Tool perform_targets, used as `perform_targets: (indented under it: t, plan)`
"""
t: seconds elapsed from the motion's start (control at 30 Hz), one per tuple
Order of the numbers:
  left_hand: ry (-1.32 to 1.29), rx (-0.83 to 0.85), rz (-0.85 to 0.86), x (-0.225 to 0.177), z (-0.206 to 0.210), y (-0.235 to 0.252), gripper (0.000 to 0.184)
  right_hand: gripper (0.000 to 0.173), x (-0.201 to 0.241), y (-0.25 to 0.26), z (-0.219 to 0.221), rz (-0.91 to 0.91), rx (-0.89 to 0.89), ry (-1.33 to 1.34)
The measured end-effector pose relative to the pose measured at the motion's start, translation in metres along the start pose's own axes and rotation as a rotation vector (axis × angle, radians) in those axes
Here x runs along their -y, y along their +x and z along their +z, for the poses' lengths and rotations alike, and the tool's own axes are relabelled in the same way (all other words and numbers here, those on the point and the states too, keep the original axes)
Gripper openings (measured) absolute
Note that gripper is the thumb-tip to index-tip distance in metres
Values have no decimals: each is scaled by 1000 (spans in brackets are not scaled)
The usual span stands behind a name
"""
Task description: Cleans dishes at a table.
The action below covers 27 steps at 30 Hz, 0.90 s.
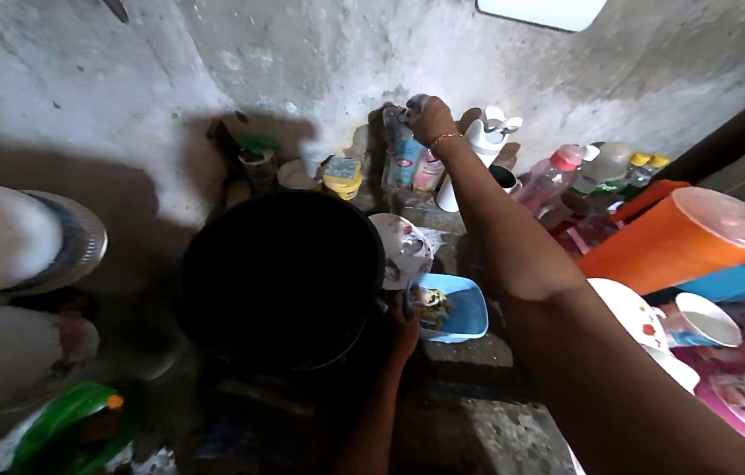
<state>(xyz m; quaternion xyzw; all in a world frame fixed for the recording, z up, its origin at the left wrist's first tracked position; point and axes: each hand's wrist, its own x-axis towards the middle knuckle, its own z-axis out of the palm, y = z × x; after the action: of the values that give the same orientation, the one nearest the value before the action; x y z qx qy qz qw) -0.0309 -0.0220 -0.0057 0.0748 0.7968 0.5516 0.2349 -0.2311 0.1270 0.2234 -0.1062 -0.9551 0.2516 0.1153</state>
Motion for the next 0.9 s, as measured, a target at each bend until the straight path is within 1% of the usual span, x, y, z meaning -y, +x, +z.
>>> perform_targets:
  t: [0.1, 0.17, 0.3, 0.4, 0.5, 0.53, 0.57, 0.63, 0.67, 0.7, 0.73, 0.77, 0.8, 0.83, 0.87, 0.9]
  plan:
    - [40, 53, -40, -7, -8, -2, 50, 31, -33, 27, 21, 10, -34, 341]
    - [47, 72, -57, -8, -9, -1, 51, 32, -47, 35, 30, -33, -74, 445]
    - [42, 90, -84, -8, -8, 2, 50, 31, -53, 37, 39, -102, -226, 398]
    - [21, 90, -57, -4, -4, 3, 48, 30, -58, 44, 43, -79, -299, 460]
    - [-27, 64, -13, -3, -1, 4, 47, 32, -58, 49, 42, -41, -270, 557]
    - [-39, 59, -9, -2, 0, 4, 47, 32, -56, 46, 38, -4, -233, 534]
    - [-48, 42, 0, 0, 2, 5, 46, 33, -53, 37, 30, 37, -194, 452]
    - [-56, 24, -10, -2, 3, 5, 45, 39, -38, 0, 7, 45, -93, 184]
    - [-46, 24, -19, -4, 4, 5, 45, 39, -34, -25, -4, -5, -31, 61]
    - [-43, 23, -21, -5, 4, 6, 45, 35, -35, -53, -11, -91, 61, -28]
    - [-50, 17, -20, -4, 5, 6, 45, 29, -41, -85, -11, -180, 203, -64]
    - [-58, 11, -23, -3, 5, 6, 44, 22, -49, -120, -7, -236, 395, -72]
    - [-66, 2, -20, -4, 6, 6, 43, 25, -56, -155, -1, -232, 602, -87]
    - [-78, -5, -14, -5, 6, 6, 42, 35, -64, -186, 10, -155, 815, -137]
    - [-86, -7, -12, -5, 6, 6, 42, 47, -77, -210, 28, -75, 975, -166]
    - [-95, -8, -11, -6, 7, 7, 42, 56, -90, -226, 47, -15, 1077, -209]
